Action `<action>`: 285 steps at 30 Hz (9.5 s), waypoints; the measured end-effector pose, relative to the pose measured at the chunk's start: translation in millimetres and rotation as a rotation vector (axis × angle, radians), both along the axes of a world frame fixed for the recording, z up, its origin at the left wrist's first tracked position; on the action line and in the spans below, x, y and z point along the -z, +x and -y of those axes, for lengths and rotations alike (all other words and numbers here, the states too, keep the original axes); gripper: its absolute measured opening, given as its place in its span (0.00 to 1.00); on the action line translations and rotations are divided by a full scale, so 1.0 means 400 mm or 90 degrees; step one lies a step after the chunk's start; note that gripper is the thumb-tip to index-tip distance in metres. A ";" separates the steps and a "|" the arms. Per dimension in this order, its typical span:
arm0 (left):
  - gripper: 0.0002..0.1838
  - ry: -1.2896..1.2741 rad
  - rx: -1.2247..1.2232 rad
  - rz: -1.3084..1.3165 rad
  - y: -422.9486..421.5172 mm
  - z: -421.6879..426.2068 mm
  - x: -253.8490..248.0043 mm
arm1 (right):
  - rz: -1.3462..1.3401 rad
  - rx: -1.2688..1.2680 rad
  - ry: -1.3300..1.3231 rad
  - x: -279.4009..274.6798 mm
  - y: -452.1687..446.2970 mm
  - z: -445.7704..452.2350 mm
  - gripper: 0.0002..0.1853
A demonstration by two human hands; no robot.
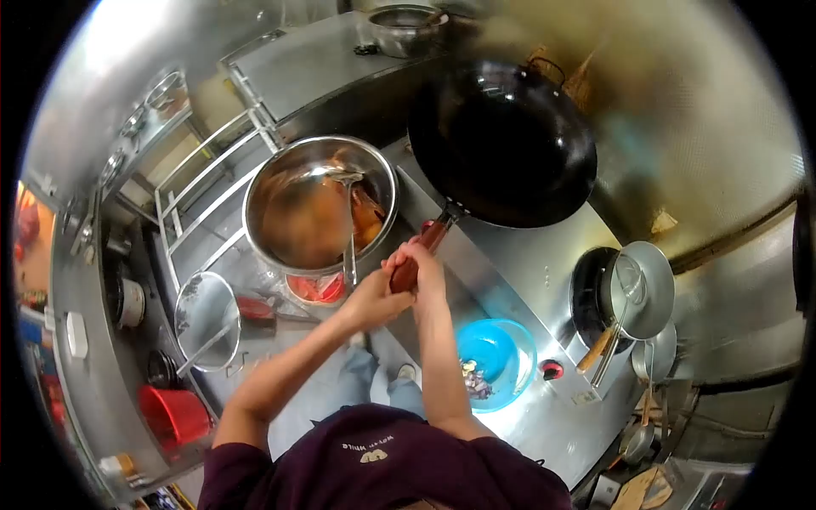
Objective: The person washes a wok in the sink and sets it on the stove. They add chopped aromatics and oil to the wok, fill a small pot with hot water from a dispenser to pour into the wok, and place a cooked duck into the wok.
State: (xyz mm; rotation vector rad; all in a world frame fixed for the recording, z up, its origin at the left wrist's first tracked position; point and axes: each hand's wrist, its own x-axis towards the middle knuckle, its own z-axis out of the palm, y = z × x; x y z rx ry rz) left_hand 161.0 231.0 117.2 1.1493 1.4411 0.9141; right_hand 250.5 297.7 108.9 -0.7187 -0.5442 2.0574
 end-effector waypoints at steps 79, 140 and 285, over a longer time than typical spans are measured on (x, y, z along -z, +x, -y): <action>0.20 -0.009 -0.136 0.025 -2.914 0.307 0.030 | -0.102 -0.162 -0.113 0.137 -2.996 0.282 0.08; 0.22 0.437 0.211 -0.963 -3.408 -2.129 0.480 | 0.536 0.011 0.039 0.329 -2.966 -1.148 0.12; 0.25 -0.497 0.447 0.363 -3.216 -1.516 0.622 | 1.528 -0.159 0.605 0.843 -3.026 -2.096 0.10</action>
